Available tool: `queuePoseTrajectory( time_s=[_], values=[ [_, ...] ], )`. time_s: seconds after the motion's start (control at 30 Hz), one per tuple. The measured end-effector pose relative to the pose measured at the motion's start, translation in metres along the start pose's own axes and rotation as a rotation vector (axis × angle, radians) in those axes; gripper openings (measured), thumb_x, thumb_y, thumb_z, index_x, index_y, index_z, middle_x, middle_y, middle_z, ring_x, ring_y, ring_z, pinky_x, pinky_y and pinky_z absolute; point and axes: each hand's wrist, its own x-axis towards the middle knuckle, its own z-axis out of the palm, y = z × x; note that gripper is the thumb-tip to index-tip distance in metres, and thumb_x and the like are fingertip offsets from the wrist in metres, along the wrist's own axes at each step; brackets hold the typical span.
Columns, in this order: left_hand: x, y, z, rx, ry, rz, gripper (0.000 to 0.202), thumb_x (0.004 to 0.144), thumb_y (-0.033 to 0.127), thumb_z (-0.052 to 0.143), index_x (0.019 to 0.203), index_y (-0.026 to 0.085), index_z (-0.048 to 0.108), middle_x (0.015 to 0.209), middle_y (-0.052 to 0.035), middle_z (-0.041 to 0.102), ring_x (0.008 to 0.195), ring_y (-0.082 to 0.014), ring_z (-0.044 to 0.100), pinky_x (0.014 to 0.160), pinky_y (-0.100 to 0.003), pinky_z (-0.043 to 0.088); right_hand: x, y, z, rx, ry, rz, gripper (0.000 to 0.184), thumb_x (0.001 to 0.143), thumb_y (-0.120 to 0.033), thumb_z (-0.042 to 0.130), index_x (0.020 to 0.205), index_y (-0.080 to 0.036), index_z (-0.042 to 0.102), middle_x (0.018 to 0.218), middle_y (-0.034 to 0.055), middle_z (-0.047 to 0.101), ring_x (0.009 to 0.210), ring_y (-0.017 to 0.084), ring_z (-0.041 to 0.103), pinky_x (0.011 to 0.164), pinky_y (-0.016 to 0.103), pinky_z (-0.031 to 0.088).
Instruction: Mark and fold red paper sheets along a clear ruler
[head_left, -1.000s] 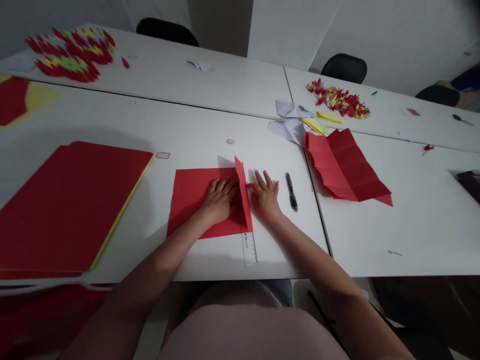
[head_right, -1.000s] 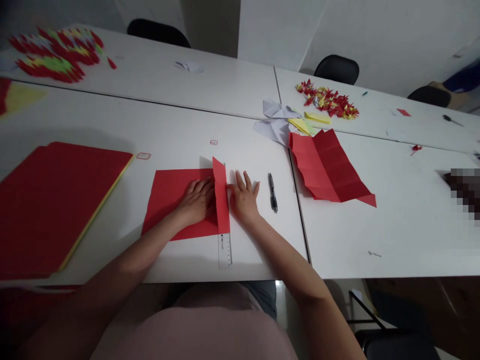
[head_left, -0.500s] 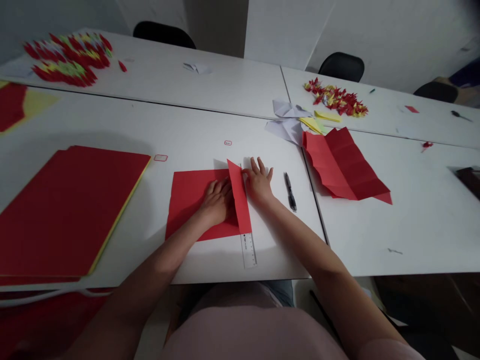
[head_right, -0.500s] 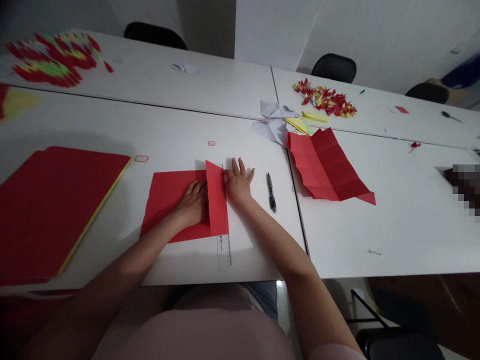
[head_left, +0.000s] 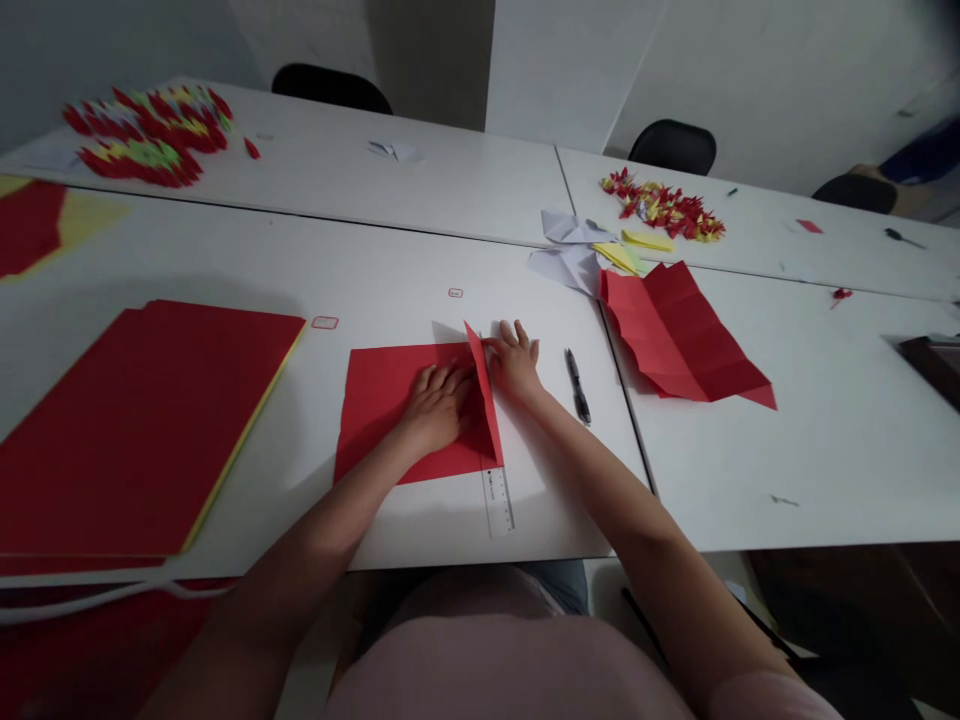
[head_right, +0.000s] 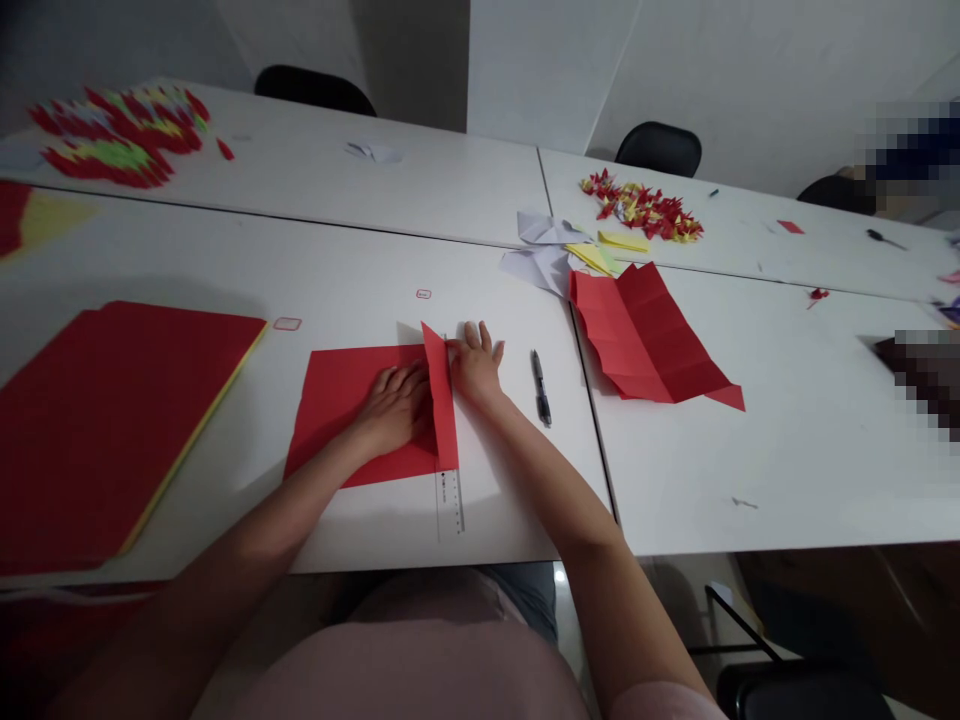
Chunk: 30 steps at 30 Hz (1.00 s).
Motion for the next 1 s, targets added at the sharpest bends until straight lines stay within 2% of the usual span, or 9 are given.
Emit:
queuePoseTrajectory(
  time_s=[0.23,0.47,0.6,0.83,1.0],
  values=[
    [-0.001,-0.001,0.003,-0.001,0.092,0.069,0.055,0.094,0.022,0.045,0.149,0.020,0.042,0.148,-0.0131,0.047,0.145,-0.0343,0.026,0.117,-0.053,0.015,-0.011,0.000,-0.001,0.004,0.013,-0.006,0.050,0.092,-0.006,0.036,0.126,-0.026,0.065,0.161,0.0033,0.033,0.153,0.030,0.010,0.117,0.069,0.014],
    [0.000,-0.001,0.001,-0.051,0.085,0.042,0.061,0.089,0.017,0.049,0.150,0.020,0.039,0.142,-0.0145,0.052,0.142,-0.0349,0.032,0.117,-0.054,0.018,-0.029,0.004,0.003,-0.053,0.027,-0.062,0.050,0.094,-0.008,0.031,0.127,-0.026,0.065,0.162,0.0030,0.030,0.154,0.030,0.008,0.117,0.070,0.010],
    [0.003,-0.005,0.006,-0.104,0.064,0.023,0.063,0.089,0.019,0.051,0.150,0.018,0.037,0.146,-0.0164,0.048,0.141,-0.0360,0.033,0.118,-0.057,0.017,-0.041,0.007,0.002,-0.116,0.026,-0.098,0.049,0.094,-0.008,0.031,0.125,-0.025,0.066,0.162,0.0036,0.030,0.154,0.030,0.008,0.118,0.070,0.006],
    [0.004,-0.008,0.011,-0.158,0.078,0.021,0.060,0.089,0.025,0.050,0.147,0.013,0.038,0.152,-0.0224,0.038,0.143,-0.0406,0.029,0.115,-0.063,0.021,-0.068,0.011,0.002,-0.171,0.038,-0.137,0.049,0.095,-0.008,0.030,0.125,-0.026,0.065,0.161,0.0039,0.033,0.154,0.030,0.010,0.119,0.069,0.007],
    [0.002,-0.004,0.005,-0.121,0.081,0.028,0.061,0.090,0.026,0.048,0.148,0.011,0.036,0.153,-0.0228,0.037,0.145,-0.0383,0.027,0.117,-0.060,0.020,-0.077,0.012,0.002,-0.174,0.041,-0.150,0.047,0.096,-0.009,0.031,0.126,-0.025,0.063,0.163,0.0052,0.029,0.153,0.031,0.011,0.119,0.069,0.008]
  ],
)
